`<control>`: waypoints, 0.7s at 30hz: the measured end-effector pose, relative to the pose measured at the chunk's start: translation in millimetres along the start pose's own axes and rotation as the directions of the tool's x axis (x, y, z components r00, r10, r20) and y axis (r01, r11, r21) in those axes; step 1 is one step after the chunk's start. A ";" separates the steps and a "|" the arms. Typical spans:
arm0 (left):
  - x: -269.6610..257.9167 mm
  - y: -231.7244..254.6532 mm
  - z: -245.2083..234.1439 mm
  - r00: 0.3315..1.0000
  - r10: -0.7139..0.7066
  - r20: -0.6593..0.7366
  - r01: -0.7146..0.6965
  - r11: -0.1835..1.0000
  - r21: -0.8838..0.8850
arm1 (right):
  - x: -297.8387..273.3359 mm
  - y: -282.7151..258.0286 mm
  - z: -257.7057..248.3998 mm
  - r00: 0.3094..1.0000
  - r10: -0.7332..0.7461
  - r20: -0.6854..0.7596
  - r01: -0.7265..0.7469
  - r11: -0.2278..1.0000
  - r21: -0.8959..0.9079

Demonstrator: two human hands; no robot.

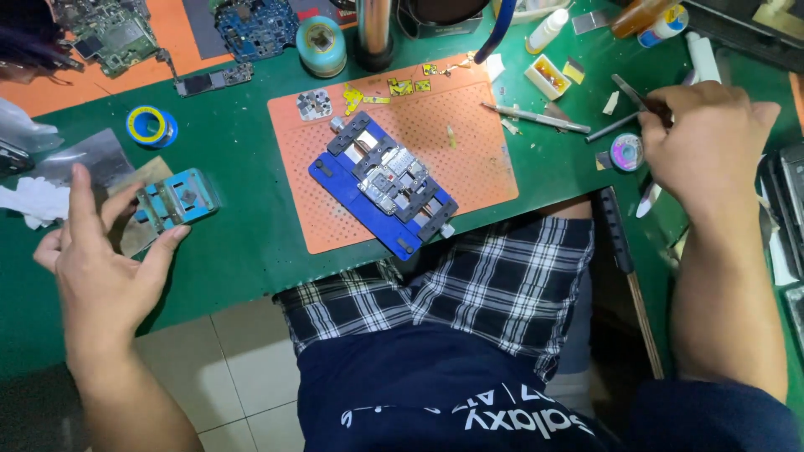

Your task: The person applies flux to a circuit board held in a blue vise and then uses a soldering iron and solder wire to solder components on the board. The person works on different sections of the board throughout the video.

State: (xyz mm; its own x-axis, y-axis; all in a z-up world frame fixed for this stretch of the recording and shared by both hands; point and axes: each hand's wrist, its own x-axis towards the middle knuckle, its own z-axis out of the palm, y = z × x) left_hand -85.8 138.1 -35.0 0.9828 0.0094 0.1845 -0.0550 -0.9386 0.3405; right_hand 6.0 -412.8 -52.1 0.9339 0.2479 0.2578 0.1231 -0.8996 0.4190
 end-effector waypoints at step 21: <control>42.5 74.1 -46.6 0.892 0.439 -0.103 -0.451 0.858 -0.245 | 85.8 14.6 19.2 0.922 -0.052 -0.383 0.286 0.758 0.586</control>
State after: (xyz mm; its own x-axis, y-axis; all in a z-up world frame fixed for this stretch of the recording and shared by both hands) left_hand -56.2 85.1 41.1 0.8348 -0.3682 0.4094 -0.5333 -0.7257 0.4348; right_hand 94.4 -411.6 -40.5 0.7261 0.4135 0.5493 0.5573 -0.8218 -0.1182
